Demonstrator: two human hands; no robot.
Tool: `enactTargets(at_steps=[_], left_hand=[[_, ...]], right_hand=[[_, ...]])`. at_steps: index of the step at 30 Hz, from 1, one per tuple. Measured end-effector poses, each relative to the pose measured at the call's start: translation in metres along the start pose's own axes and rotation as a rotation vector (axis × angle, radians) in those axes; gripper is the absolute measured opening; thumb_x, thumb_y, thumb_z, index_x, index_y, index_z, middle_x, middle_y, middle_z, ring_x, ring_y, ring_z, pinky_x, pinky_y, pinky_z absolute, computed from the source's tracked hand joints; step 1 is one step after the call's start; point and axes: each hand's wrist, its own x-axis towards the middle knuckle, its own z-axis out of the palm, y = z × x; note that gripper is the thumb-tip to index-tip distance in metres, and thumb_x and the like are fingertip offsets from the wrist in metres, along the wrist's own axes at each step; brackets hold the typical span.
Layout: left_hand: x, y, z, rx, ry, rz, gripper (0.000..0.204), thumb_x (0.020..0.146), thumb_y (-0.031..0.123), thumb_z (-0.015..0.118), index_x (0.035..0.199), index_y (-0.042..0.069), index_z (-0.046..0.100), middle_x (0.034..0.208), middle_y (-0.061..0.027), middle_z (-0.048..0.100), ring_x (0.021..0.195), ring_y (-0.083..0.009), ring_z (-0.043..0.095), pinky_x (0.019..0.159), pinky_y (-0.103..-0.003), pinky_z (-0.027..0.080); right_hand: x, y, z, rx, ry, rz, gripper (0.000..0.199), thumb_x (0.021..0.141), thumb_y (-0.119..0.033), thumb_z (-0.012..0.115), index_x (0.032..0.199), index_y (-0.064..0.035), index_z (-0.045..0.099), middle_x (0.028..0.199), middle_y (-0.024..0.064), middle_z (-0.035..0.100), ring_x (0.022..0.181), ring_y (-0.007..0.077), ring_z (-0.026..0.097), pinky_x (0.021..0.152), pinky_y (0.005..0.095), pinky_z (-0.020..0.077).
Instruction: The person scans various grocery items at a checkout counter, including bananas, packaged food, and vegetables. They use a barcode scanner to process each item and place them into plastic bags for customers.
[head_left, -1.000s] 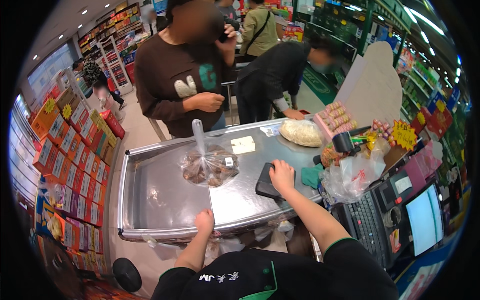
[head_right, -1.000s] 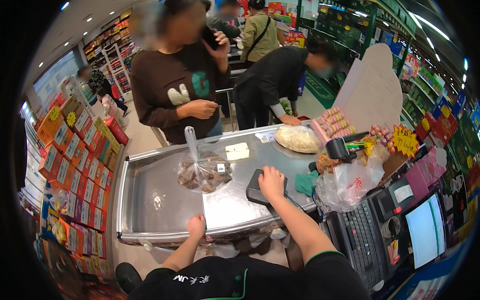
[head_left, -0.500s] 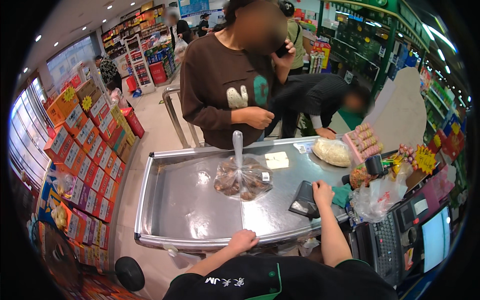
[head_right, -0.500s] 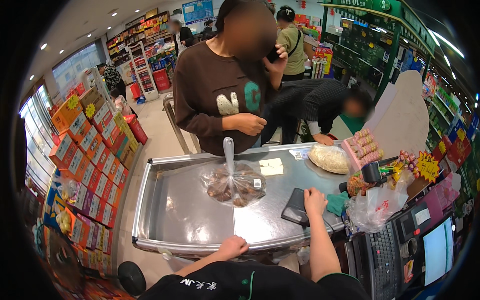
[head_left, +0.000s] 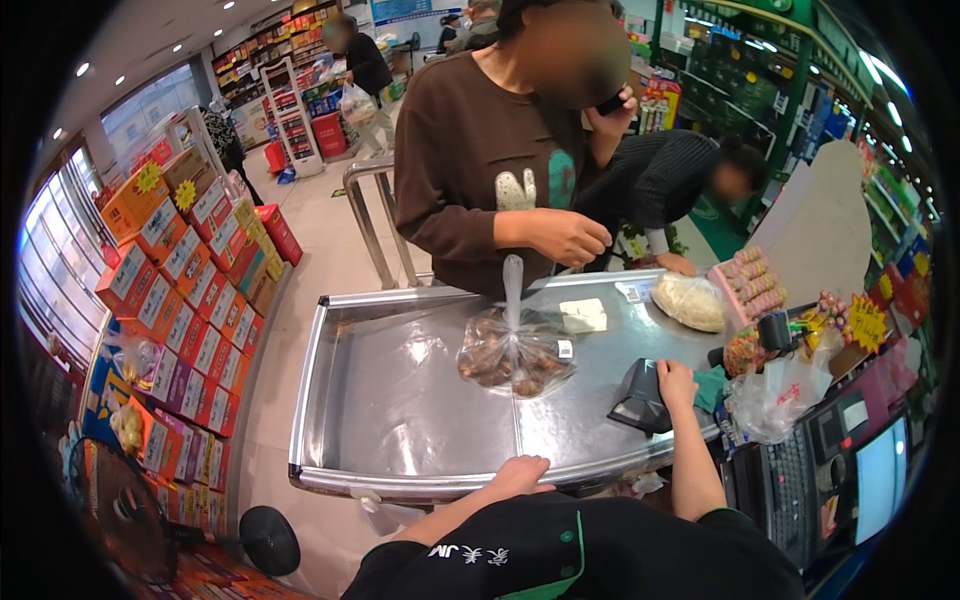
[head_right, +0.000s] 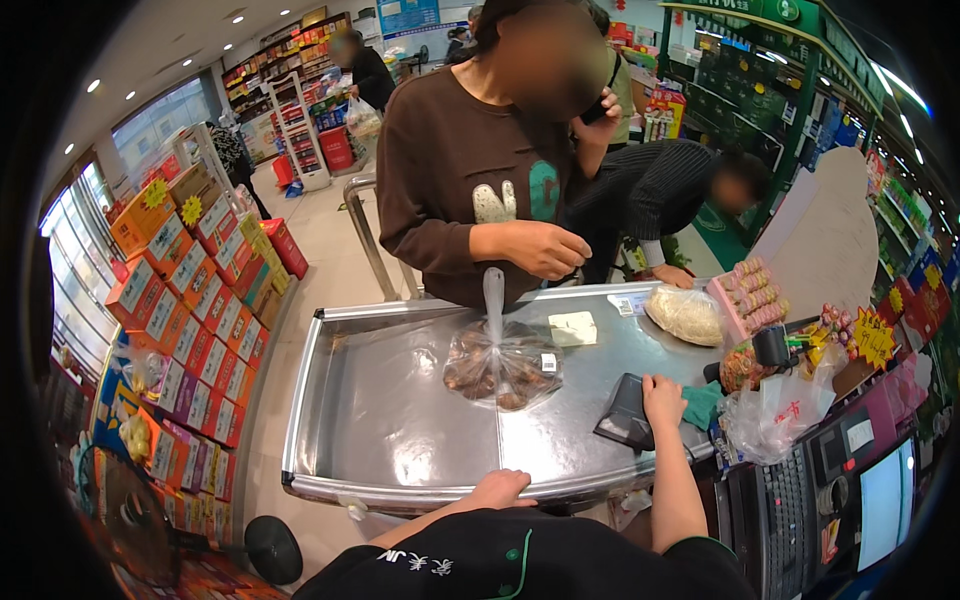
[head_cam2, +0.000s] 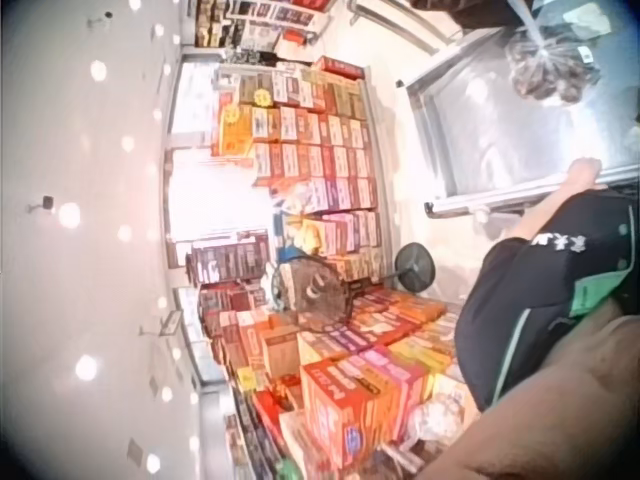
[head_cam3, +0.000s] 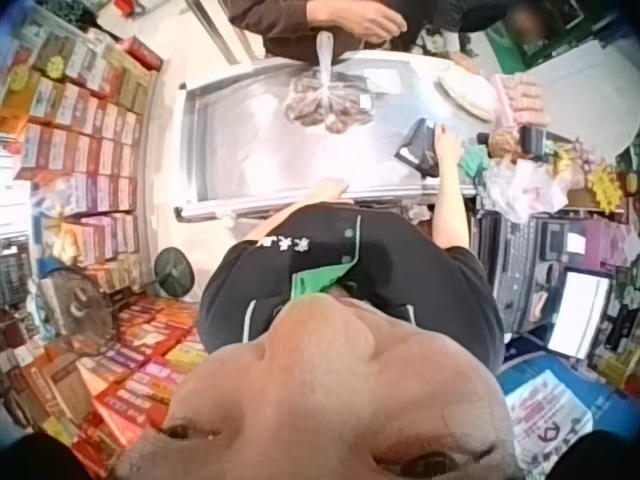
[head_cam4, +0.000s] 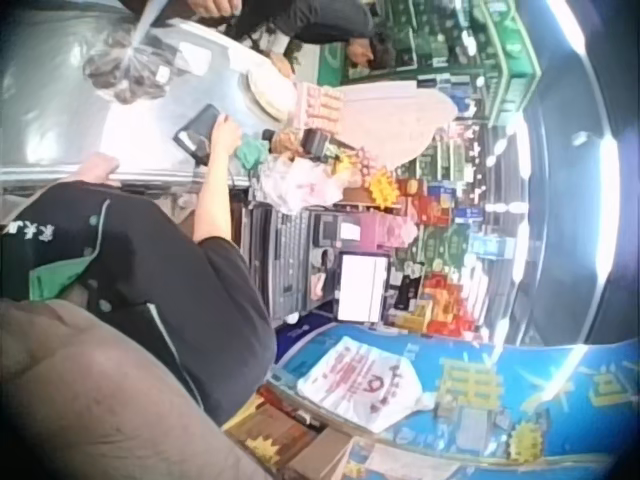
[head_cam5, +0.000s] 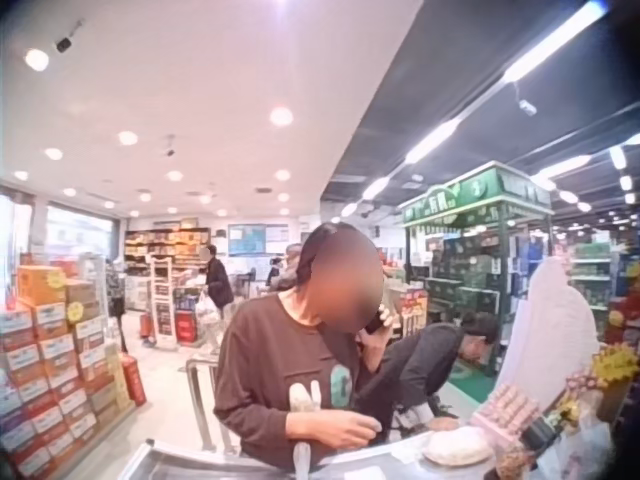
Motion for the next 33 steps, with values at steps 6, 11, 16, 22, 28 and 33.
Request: enactTargets(at_steps=[6, 11, 16, 22, 28, 33], left_hand=[[-0.001, -0.004, 0.005, -0.016, 0.043, 0.004, 0.039, 0.076, 0.038, 0.07, 0.086, 0.002, 0.058, 0.082, -0.0172, 0.062, 0.083, -0.0367, 0.06, 0.072, -0.045, 0.048], [0.0, -0.009, 0.012, -0.019, 0.074, 0.029, 0.039, 0.075, 0.038, 0.071, 0.083, 0.003, 0.057, 0.08, -0.0163, 0.061, 0.08, -0.0361, 0.061, 0.071, -0.045, 0.048], [0.0, -0.008, 0.012, -0.012, 0.098, 0.028, 0.041, 0.078, 0.042, 0.068, 0.081, 0.002, 0.057, 0.078, -0.016, 0.06, 0.079, -0.036, 0.059, 0.07, -0.045, 0.047], [-0.001, -0.005, 0.008, -0.009, 0.105, 0.025, 0.042, 0.078, 0.043, 0.068, 0.08, 0.003, 0.057, 0.071, -0.0175, 0.06, 0.072, -0.0375, 0.059, 0.066, -0.046, 0.047], [0.001, -0.006, 0.008, 0.017, 0.058, -0.019, 0.042, 0.077, 0.045, 0.068, 0.078, 0.003, 0.058, 0.068, -0.018, 0.061, 0.07, -0.0383, 0.061, 0.064, -0.047, 0.048], [0.001, -0.007, 0.01, 0.006, 0.105, -0.005, 0.043, 0.076, 0.046, 0.068, 0.077, 0.004, 0.059, 0.066, -0.0175, 0.06, 0.068, -0.0379, 0.061, 0.062, -0.047, 0.048]], right_hand=[[0.0, 0.001, 0.0, 0.07, -0.026, 0.032, 0.039, 0.091, -0.042, 0.048, 0.098, -0.0088, 0.066, 0.105, 0.0126, 0.064, 0.105, 0.0343, 0.054, 0.086, 0.0545, 0.0414], [-0.001, 0.002, -0.001, 0.101, -0.005, 0.037, 0.038, 0.089, -0.043, 0.051, 0.096, -0.0088, 0.066, 0.104, 0.0121, 0.065, 0.102, 0.0345, 0.056, 0.085, 0.0523, 0.0423], [0.0, 0.008, 0.004, 0.112, 0.083, 0.026, 0.034, 0.088, -0.041, 0.054, 0.095, -0.0095, 0.067, 0.101, 0.0117, 0.065, 0.101, 0.0341, 0.056, 0.084, 0.0517, 0.0421], [0.002, 0.01, 0.006, 0.124, 0.036, 0.043, 0.033, 0.087, -0.039, 0.057, 0.095, -0.009, 0.066, 0.098, 0.0111, 0.064, 0.099, 0.0338, 0.057, 0.083, 0.0506, 0.0421], [-0.003, 0.003, -0.003, 0.143, 0.075, 0.036, 0.035, 0.088, -0.04, 0.054, 0.096, -0.0085, 0.066, 0.099, 0.0124, 0.065, 0.1, 0.0336, 0.056, 0.083, 0.0497, 0.0433], [0.0, 0.006, 0.0, 0.102, 0.057, 0.021, 0.032, 0.087, -0.038, 0.056, 0.096, -0.0084, 0.066, 0.099, 0.0127, 0.065, 0.101, 0.0336, 0.056, 0.082, 0.0494, 0.0435]])
